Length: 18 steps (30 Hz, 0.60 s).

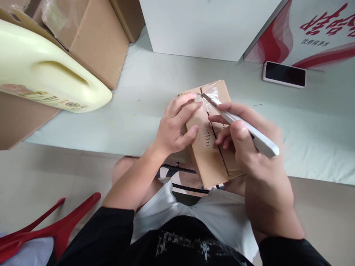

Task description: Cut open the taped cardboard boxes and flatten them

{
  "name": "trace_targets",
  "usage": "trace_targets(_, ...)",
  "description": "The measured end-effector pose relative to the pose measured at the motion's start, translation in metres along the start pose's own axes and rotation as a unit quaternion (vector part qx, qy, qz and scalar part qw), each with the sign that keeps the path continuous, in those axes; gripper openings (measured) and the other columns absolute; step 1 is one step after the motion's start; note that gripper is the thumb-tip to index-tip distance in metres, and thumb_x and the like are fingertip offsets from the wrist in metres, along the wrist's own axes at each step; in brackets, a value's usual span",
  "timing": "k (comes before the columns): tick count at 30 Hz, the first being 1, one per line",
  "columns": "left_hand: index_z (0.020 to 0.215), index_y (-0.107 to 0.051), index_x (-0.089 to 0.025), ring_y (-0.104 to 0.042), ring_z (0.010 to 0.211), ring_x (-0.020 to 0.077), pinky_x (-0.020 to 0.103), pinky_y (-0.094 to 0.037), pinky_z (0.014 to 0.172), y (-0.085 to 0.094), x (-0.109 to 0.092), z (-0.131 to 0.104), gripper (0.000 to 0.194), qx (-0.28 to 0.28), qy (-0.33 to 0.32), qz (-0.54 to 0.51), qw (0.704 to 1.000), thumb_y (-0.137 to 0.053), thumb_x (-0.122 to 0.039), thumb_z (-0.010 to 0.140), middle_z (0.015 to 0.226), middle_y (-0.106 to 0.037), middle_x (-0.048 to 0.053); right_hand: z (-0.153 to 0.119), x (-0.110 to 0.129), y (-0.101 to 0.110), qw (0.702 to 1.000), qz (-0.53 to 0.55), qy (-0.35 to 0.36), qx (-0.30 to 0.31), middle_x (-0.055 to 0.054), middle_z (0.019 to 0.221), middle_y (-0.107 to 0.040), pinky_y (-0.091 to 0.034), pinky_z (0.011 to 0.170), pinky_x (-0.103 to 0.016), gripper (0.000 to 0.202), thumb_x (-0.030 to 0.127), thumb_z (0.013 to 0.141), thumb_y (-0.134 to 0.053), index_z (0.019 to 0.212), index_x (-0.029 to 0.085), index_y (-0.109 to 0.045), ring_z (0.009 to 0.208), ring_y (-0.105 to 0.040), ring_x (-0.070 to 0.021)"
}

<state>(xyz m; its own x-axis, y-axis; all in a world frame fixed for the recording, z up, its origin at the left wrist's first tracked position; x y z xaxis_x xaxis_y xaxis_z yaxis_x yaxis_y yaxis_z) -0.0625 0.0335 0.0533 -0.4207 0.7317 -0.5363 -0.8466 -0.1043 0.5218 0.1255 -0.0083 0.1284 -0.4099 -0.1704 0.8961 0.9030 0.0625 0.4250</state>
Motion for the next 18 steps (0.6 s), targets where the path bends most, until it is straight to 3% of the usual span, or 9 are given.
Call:
trace_targets(8, 0.147, -0.052, -0.031, -0.057, 0.14, 0.0323, 0.055, -0.048, 0.12, -0.0001, 0.0022, -0.0005, 0.053, 0.013, 0.002, 0.016, 1.0, -0.037, -0.061, 0.106, 0.148, -0.057, 0.013, 0.0011, 0.0008, -0.0003, 1.0, -0.01, 0.01, 0.006, -0.005, 0.107, -0.081, -0.063, 0.062, -0.033, 0.042, 0.059, 0.105, -0.054, 0.131, 0.031, -0.071, 0.063, -0.071, -0.0152)
trace_targets(13, 0.145, -0.053, -0.034, -0.058, 0.138, 0.0292, 0.054, -0.049, 0.12, -0.0008, 0.0023, -0.0002, 0.051, -0.014, -0.006, 0.0, 1.0, -0.038, -0.062, 0.105, 0.145, -0.058, 0.012, 0.0031, 0.0037, -0.0004, 1.0, -0.014, 0.009, 0.013, -0.006, 0.108, -0.082, -0.067, 0.074, -0.037, 0.042, 0.058, 0.104, -0.057, 0.13, 0.029, -0.071, 0.077, -0.078, -0.02)
trace_targets(18, 0.144, -0.055, -0.031, -0.059, 0.135, 0.0306, 0.052, -0.048, 0.119, -0.0009, 0.0028, 0.0003, 0.051, -0.024, -0.013, -0.006, 1.0, -0.042, -0.06, 0.105, 0.145, -0.058, 0.012, 0.002, 0.0005, 0.0008, 1.0, 0.012, -0.008, 0.0, -0.006, 0.104, -0.082, -0.064, 0.063, -0.033, 0.044, 0.061, 0.104, -0.055, 0.128, 0.029, -0.072, 0.065, -0.074, -0.0166)
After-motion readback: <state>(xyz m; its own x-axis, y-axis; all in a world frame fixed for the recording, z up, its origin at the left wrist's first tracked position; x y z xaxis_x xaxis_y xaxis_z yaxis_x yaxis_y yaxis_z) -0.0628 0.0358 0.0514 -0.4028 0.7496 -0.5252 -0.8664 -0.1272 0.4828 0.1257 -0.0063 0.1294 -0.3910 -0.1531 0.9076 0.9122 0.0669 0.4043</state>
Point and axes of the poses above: each hand's wrist, its own z-axis towards the middle knuckle, its own y-axis out of the back of the hand, x = y × z, the point moved 4 cm from there along z, towards the middle knuckle
